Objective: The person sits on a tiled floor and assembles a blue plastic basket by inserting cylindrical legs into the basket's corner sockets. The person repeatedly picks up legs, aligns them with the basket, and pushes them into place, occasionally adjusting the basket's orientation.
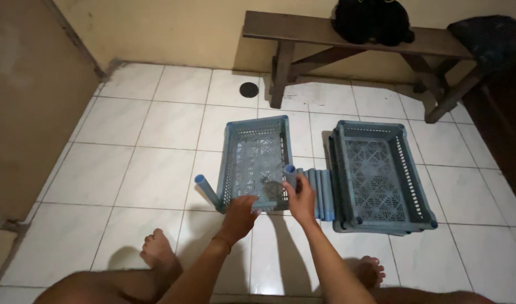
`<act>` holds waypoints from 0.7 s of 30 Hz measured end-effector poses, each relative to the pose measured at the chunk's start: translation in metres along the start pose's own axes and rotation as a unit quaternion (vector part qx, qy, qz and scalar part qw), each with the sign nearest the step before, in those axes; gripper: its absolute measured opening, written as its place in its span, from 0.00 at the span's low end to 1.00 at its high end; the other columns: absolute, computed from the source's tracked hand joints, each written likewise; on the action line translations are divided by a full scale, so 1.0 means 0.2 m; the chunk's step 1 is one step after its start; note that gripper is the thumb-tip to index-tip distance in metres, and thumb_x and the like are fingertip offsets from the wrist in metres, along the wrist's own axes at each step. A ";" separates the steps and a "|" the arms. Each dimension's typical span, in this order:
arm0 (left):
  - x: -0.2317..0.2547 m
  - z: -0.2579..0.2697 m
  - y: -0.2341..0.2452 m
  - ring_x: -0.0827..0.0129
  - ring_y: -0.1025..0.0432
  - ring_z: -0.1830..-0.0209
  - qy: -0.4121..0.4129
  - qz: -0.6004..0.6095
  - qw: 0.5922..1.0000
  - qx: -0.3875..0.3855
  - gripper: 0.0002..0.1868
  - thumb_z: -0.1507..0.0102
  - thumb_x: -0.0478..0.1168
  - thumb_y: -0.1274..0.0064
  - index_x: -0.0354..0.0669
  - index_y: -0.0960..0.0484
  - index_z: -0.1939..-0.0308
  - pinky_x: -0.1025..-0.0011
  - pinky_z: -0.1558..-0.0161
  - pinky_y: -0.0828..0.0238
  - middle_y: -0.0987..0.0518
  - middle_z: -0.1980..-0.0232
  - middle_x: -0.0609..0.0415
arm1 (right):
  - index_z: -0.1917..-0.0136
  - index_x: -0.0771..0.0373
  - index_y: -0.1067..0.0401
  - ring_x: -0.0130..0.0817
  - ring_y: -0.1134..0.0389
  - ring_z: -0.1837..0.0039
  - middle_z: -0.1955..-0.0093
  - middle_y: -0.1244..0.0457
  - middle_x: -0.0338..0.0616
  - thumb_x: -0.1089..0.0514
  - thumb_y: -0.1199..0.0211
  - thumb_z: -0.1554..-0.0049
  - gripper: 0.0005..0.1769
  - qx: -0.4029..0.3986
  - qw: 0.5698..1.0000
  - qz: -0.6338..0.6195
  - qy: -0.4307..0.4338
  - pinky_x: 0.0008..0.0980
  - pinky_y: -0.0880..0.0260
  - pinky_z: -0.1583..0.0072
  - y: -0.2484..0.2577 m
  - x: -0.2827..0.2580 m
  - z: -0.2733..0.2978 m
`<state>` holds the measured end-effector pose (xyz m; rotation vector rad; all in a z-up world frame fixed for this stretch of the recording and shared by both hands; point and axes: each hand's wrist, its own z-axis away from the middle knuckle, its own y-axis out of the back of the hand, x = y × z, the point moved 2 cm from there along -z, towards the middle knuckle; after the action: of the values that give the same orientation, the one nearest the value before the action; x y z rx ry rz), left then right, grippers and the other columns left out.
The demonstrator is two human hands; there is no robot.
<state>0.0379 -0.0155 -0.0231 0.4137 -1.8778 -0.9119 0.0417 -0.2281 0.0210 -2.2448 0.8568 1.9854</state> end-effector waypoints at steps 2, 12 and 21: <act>0.07 -0.06 0.04 0.50 0.29 0.40 0.000 -0.018 1.000 -0.023 0.22 0.41 0.42 0.39 0.38 0.21 0.44 0.55 0.39 0.36 0.20 0.43 0.44 | 0.43 0.67 0.29 0.28 0.30 0.56 0.56 0.29 0.45 0.60 0.32 0.43 0.17 -0.005 1.000 -0.014 0.024 0.29 0.30 0.54 0.03 -0.06 -0.07; 0.30 -0.18 0.09 0.51 0.26 0.53 -0.027 -0.076 0.997 -0.007 0.16 0.37 0.50 0.42 0.42 0.15 0.55 0.50 0.48 0.39 0.16 0.57 0.48 | 0.44 0.66 0.30 0.29 0.26 0.52 0.54 0.29 0.44 0.58 0.36 0.39 0.13 -0.062 0.991 -0.120 -0.019 0.27 0.27 0.51 0.08 -0.22 -0.25; 0.33 -0.19 0.16 0.57 0.26 0.56 -0.020 -0.088 0.996 -0.002 0.14 0.40 0.49 0.41 0.46 0.14 0.57 0.52 0.50 0.41 0.16 0.62 0.51 | 0.54 0.68 0.27 0.33 0.33 0.61 0.63 0.33 0.49 0.43 0.36 0.39 0.23 0.079 0.995 0.039 -0.034 0.37 0.32 0.56 -0.03 -0.18 -0.14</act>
<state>0.0437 -0.0520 0.0507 0.5701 -1.8978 -1.0479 0.0678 -0.2191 0.0582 -2.0764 1.0702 1.9362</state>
